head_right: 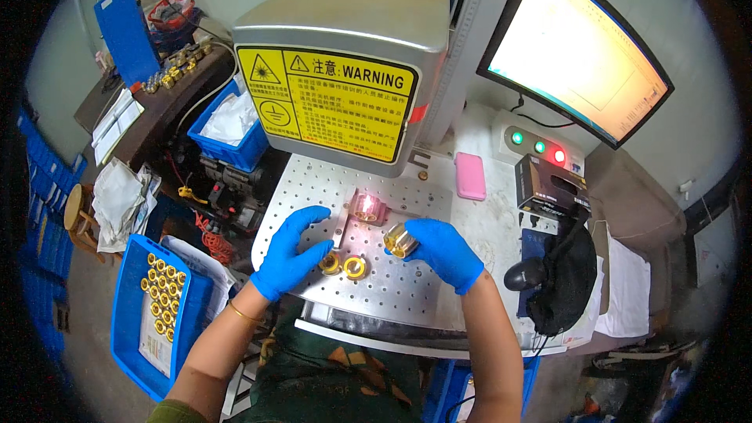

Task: Marking small brass cylindrical components using a laser marking machine.

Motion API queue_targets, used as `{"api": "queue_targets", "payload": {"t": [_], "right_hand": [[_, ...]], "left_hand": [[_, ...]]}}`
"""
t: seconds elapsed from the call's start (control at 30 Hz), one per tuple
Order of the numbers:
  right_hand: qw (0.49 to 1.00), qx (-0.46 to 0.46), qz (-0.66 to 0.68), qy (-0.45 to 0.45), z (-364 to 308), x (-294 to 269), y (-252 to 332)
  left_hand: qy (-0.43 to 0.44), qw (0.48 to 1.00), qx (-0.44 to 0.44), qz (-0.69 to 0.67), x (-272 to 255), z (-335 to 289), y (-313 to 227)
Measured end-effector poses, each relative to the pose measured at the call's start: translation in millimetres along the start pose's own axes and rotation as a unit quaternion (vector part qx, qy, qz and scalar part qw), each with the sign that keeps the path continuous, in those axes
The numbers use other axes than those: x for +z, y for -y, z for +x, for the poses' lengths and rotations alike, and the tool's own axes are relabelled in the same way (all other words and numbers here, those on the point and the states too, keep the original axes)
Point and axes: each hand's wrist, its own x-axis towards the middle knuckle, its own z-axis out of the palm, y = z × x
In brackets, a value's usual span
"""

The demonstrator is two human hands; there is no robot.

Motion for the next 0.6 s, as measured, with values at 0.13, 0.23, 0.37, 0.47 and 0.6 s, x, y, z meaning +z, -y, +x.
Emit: {"api": "queue_targets", "payload": {"t": [0.13,0.23,0.37,0.47,0.6], "right_hand": [[0.962,0.099,0.248,-0.061,9.3,-0.7,5.3],[0.926,-0.233,-0.296,-0.030,13.7,-4.7,8.4],[0.988,0.071,0.088,-0.103,21.2,-5.3,11.8],[0.989,0.062,0.036,-0.132,28.7,-2.9,10.9],[0.982,0.011,-0.012,-0.187,38.9,3.2,3.5]], "left_hand": [[0.006,1.000,-0.011,-0.012,3.6,11.7,5.9],[0.008,0.999,-0.032,-0.014,7.6,21.4,14.3],[0.027,0.999,-0.029,0.009,13.9,34.7,27.6],[0.055,0.998,-0.026,0.025,20.1,42.6,34.9],[0.093,0.991,0.021,0.089,25.5,52.6,39.6]]}}
